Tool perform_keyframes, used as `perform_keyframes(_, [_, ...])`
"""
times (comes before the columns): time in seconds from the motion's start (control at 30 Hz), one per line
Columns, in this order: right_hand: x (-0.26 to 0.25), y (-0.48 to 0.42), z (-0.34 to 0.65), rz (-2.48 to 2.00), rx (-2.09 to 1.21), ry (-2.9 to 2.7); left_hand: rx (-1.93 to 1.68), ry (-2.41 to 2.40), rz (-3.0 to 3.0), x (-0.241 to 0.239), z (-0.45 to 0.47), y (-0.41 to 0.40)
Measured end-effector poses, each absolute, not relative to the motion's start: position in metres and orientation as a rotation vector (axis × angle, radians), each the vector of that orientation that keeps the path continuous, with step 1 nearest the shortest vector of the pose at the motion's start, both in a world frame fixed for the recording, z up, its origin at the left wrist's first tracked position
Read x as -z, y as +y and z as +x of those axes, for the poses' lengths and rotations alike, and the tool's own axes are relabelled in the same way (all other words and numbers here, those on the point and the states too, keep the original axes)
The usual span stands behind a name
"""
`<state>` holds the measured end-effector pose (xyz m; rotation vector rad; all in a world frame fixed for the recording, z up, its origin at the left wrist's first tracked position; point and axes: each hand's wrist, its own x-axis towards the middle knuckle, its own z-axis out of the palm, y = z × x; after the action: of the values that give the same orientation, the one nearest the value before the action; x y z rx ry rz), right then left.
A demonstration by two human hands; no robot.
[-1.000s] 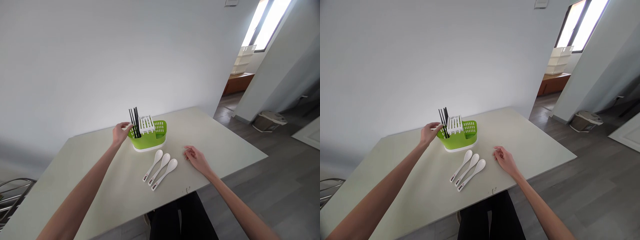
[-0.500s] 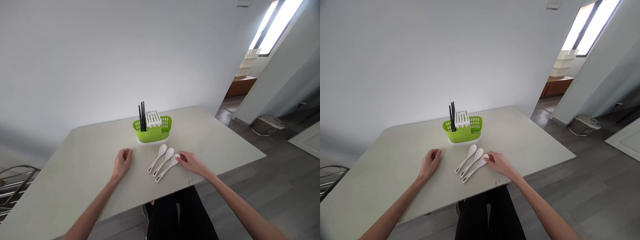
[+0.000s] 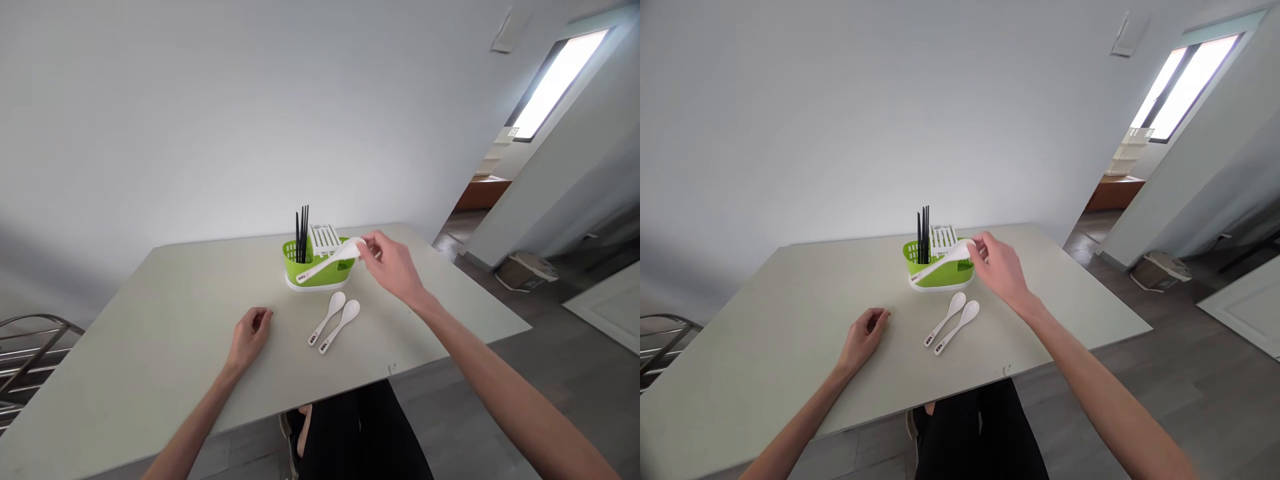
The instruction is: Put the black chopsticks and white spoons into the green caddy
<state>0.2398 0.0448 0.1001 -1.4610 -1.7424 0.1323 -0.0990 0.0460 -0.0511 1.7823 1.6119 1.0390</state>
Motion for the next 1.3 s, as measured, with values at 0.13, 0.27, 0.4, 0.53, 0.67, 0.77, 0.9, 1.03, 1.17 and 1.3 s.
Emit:
perform_keyframes(0.13, [-0.13, 0.086, 0.201, -1.434, 0.296, -1.857, -1.063, 1.579, 1.774, 0.054, -0.1, 0.045])
perform_keyframes(0.27, [-0.132, 0.118, 0.161, -1.509, 0.448, -2.119, -1.067, 1.57, 1.78, 0.055, -0.101, 0.043])
perform_keyframes(0.4, [-0.118, 0.135, 0.13, -1.544, 0.442, -2.377, -1.057, 1.556, 1.799, 0.057, -0.102, 0.042])
perform_keyframes(0.53, [-0.102, 0.142, 0.108, -1.533, 0.359, -2.491, -1.05, 1.539, 1.824, 0.058, -0.102, 0.042])
perform_keyframes(0.67, [-0.092, 0.148, 0.091, -1.546, 0.261, -2.491, -1.043, 1.531, 1.829, 0.058, -0.102, 0.042])
perform_keyframes(0.77, [-0.089, 0.154, 0.083, -1.579, 0.215, -2.447, -1.046, 1.535, 1.824, 0.059, -0.102, 0.042])
perform_keyframes(0.9, [-0.09, 0.164, 0.08, -1.645, 0.034, -2.356, -1.042, 1.54, 1.834, 0.06, -0.102, 0.042])
perform_keyframes(1.03, [-0.09, 0.175, 0.082, -1.649, -0.071, -2.365, -1.031, 1.547, 1.842, 0.059, -0.102, 0.042])
perform_keyframes(1.17, [-0.088, 0.181, 0.086, -1.635, -0.162, -2.381, -1.036, 1.563, 1.847, 0.057, -0.101, 0.04])
perform_keyframes(1.3, [-0.088, 0.185, 0.088, -1.604, -0.204, -2.391, -1.031, 1.575, 1.852, 0.057, -0.101, 0.04])
